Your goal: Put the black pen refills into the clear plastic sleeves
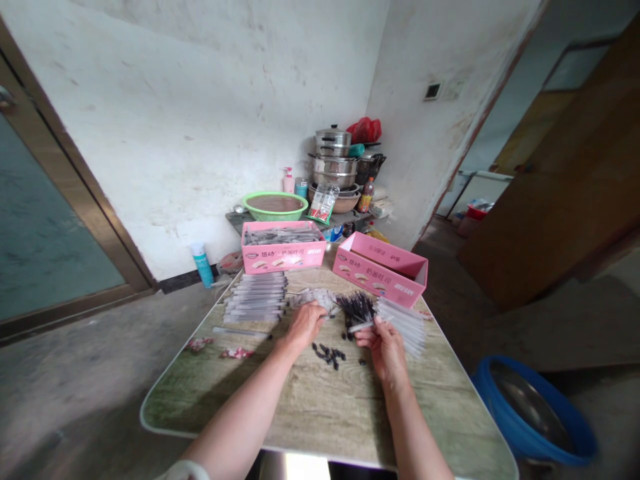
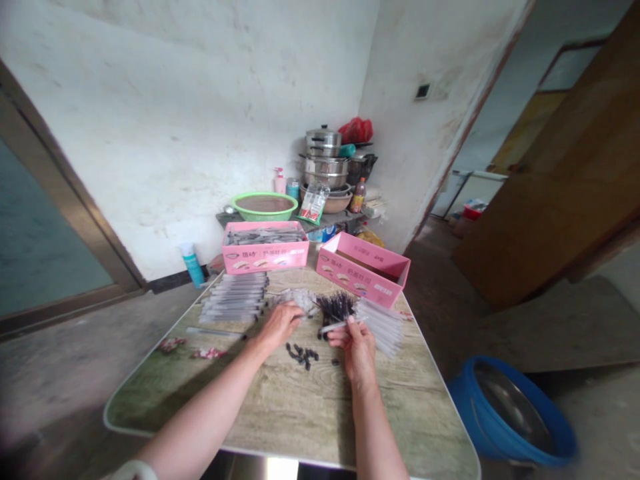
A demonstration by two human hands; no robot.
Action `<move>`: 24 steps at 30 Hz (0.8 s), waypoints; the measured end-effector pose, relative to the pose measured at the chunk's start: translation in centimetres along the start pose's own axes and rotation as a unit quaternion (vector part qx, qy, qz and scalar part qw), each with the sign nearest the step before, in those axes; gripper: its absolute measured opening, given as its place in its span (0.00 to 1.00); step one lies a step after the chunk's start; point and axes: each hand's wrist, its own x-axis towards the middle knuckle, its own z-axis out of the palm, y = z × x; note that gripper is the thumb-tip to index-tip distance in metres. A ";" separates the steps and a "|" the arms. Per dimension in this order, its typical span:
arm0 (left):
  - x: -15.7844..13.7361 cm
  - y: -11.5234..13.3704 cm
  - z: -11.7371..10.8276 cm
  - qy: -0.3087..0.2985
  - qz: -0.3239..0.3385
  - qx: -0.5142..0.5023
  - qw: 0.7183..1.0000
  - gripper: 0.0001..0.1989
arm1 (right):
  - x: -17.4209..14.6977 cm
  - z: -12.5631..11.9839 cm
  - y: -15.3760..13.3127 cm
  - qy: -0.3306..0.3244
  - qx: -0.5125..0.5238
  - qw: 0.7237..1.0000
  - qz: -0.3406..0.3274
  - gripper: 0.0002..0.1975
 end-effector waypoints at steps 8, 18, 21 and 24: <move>0.0 0.4 0.5 0.008 0.019 0.010 1.000 0.04 | -0.6 0.6 -0.3 -0.060 -0.032 0.997 0.023 0.17; 0.2 1.3 0.4 -0.012 -0.141 -0.455 0.879 0.20 | -1.1 1.2 0.6 -0.148 -0.168 0.975 0.006 0.18; 0.2 1.2 0.3 0.006 -0.146 -0.475 0.868 0.20 | -1.2 1.2 1.1 -0.177 -0.220 0.959 0.003 0.17; 0.3 1.6 0.1 0.014 -0.144 -0.472 0.870 0.21 | -1.2 1.2 1.3 -0.182 -0.256 0.949 -0.003 0.16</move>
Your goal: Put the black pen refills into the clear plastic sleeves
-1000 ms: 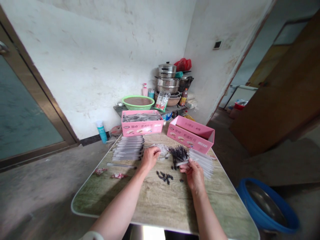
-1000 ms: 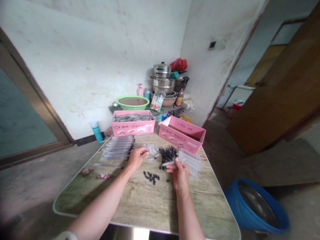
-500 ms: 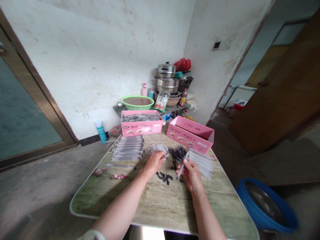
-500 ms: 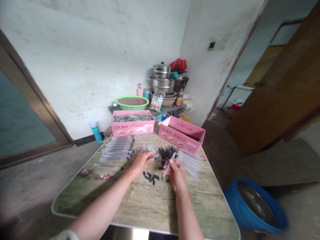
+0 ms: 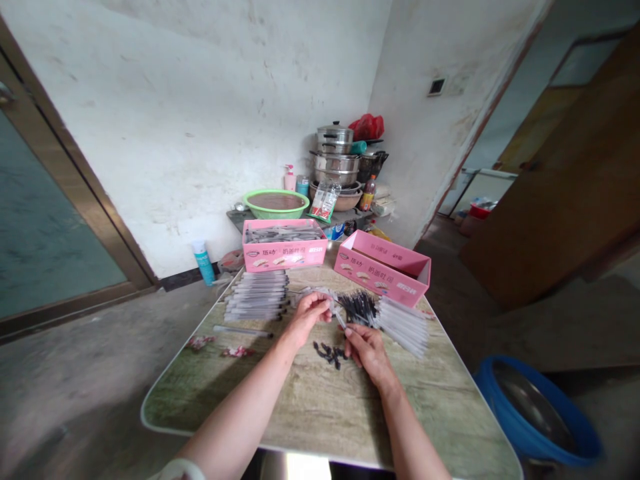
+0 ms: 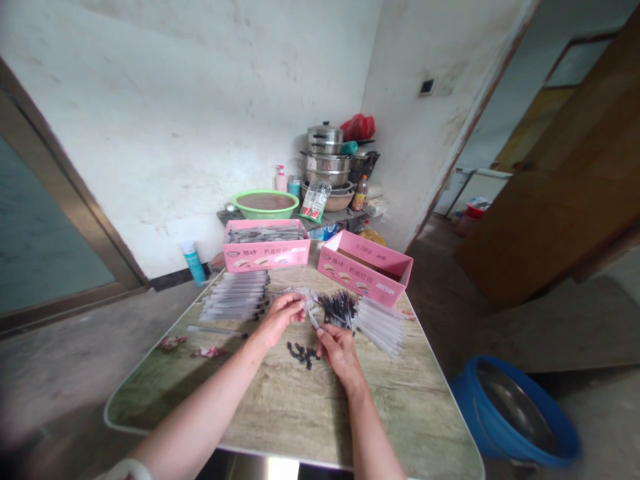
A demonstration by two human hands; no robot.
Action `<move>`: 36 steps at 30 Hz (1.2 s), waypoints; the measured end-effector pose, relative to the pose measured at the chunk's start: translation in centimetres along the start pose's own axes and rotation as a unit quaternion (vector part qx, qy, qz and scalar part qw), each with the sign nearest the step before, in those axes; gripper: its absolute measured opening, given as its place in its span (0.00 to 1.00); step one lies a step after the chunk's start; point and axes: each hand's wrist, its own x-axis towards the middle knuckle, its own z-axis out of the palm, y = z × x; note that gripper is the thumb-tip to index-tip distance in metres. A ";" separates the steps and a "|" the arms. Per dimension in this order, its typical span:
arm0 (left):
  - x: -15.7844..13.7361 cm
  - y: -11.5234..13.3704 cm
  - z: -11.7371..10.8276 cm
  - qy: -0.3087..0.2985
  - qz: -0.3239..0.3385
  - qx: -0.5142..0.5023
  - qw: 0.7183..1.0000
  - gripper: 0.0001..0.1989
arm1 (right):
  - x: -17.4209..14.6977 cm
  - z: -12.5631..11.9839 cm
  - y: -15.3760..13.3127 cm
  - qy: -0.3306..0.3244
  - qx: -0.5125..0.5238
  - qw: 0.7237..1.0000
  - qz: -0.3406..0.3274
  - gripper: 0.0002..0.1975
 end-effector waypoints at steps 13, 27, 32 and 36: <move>0.1 -0.8 0.3 -0.018 0.032 0.115 0.993 0.21 | -0.1 0.1 -1.0 0.012 -0.098 0.993 -0.059 0.22; -0.5 -0.8 2.2 0.041 0.019 0.074 0.996 0.20 | -0.3 0.4 -0.7 0.040 -0.170 0.978 -0.114 0.18; -0.8 -0.5 2.3 0.020 0.035 0.080 0.996 0.19 | -0.4 0.0 -0.8 0.001 -0.076 0.996 -0.037 0.23; -0.7 -0.8 2.1 0.011 0.038 0.095 0.995 0.20 | -0.3 0.1 -1.1 -0.002 -0.069 0.997 -0.030 0.25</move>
